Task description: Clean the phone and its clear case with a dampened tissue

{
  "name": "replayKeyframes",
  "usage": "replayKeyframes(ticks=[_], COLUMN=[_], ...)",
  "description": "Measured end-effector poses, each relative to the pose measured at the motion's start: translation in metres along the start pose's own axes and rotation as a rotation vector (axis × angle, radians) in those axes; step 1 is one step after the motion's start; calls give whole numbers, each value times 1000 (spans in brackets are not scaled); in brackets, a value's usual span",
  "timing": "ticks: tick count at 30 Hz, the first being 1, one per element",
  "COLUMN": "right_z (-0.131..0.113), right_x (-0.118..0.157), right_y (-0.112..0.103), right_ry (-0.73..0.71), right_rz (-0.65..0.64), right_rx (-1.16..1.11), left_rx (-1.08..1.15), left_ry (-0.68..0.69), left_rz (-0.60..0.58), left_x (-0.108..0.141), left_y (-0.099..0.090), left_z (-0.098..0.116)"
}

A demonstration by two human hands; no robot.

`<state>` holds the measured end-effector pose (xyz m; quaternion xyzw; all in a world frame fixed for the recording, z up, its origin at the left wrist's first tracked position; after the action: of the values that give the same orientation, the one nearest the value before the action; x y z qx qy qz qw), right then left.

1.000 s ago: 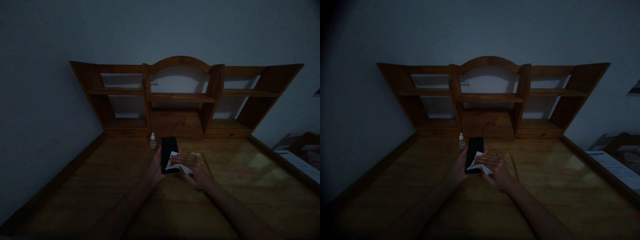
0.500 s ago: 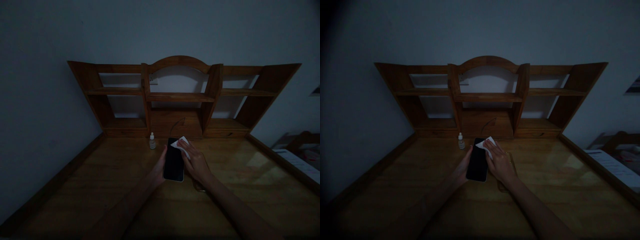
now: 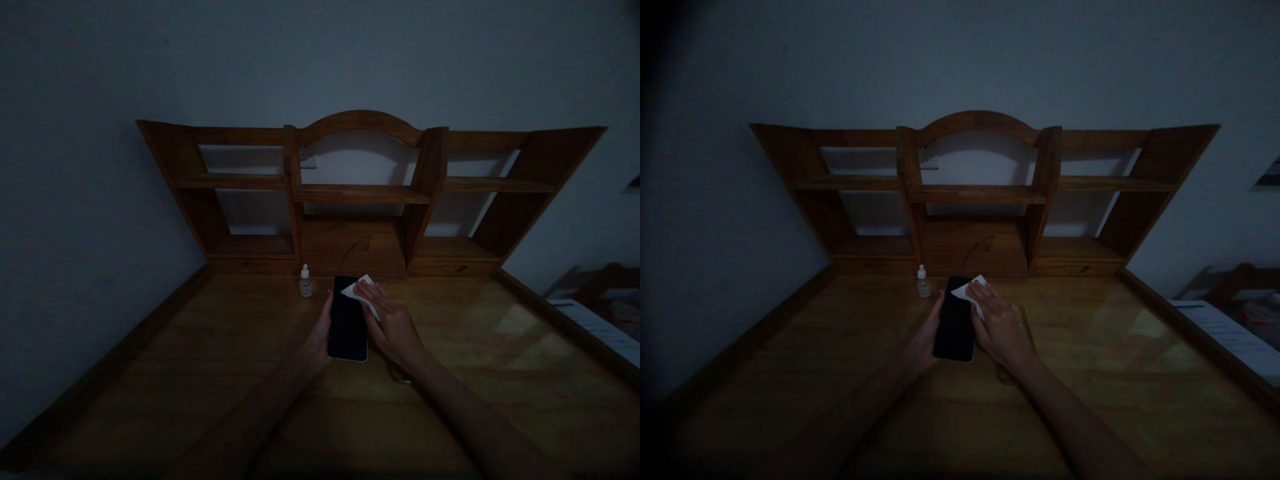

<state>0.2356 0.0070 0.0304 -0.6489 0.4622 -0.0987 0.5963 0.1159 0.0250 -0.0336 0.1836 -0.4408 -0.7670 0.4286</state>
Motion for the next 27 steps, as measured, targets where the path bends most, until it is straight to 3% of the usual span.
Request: replayKeyframes(ticks=[5,8,13,16,23,27], right_z=[-8,-11,-16,-12,13,18], right_x=[4,8,12,12,6,2], right_y=[0,2,-3,-5,3,5], right_ry=[-60,-170,-308,-255,20,67], right_rz=[-50,-83,-65,-19,59,88], right_rx=[-16,-83,-133,-104,-66,-64], left_rx=[29,70,137,143,59,42], left_ry=[24,7,-8,-1,28,-36], left_rz=[8,6,-103,-93,-66,-88], left_x=[1,-1,-4,-3,-3,-2], left_y=[-1,-3,4,5,1,3], left_z=[5,5,6,6,1,-4])
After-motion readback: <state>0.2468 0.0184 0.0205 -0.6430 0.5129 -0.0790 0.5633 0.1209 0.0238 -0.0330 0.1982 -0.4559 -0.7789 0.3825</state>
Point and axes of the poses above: each hand's wrist, its own x-axis away from the middle knuckle, its own y-axis out of the palm, z = x × y, the point moved 5 cm from there along -x, towards the middle knuckle, and after that the axes turned 14 degrees about -z, right-handed, at the moved point
